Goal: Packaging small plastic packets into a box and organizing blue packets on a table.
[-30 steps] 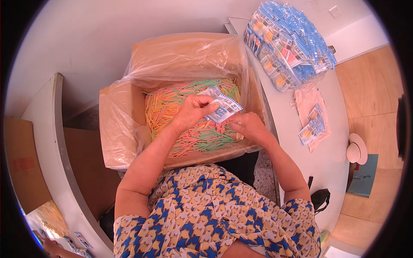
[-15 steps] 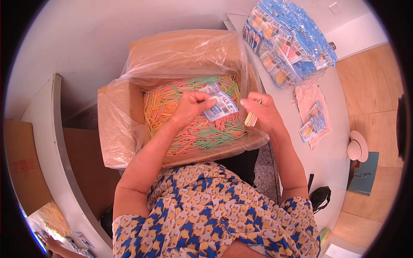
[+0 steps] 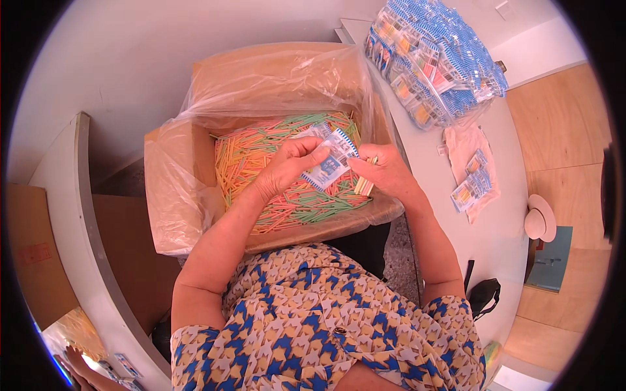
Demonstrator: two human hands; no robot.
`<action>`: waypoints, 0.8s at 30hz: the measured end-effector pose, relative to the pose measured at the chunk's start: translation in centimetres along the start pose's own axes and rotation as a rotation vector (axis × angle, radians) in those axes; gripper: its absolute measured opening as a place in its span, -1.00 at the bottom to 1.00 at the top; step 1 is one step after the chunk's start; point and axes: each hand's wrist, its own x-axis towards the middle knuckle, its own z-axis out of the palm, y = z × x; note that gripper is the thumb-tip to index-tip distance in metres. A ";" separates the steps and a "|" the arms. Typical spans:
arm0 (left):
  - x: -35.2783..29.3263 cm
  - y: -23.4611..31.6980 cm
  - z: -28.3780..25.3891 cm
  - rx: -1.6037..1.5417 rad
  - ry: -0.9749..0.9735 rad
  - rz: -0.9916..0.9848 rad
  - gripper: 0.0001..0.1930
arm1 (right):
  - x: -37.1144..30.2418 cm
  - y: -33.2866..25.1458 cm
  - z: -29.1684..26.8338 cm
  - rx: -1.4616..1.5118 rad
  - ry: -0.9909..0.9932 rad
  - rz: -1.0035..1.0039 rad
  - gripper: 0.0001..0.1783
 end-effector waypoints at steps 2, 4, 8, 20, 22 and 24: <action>0.1 -0.7 -0.6 0.063 -0.018 0.001 -0.80 | 0.0 -0.1 0.0 -0.032 0.008 0.002 -0.76; 0.2 -1.3 -1.1 0.125 -0.036 0.002 -0.79 | -0.1 -0.1 -0.1 -0.169 -0.038 -0.005 -0.79; 0.4 -1.6 -1.4 0.220 0.007 0.041 -0.89 | -0.5 0.0 0.2 -0.102 -0.062 0.031 -0.79; 0.5 -1.1 -0.9 0.183 -0.123 0.118 -0.91 | 1.3 -3.5 -0.7 0.212 0.116 0.011 -0.67; 0.4 -1.3 -0.9 0.204 -0.148 0.110 -0.91 | 1.9 -3.1 -0.4 0.079 0.075 -0.055 -0.66; 0.5 -1.7 -0.8 0.149 -0.165 0.113 -0.90 | 2.3 -3.0 0.1 0.018 0.082 -0.077 -0.65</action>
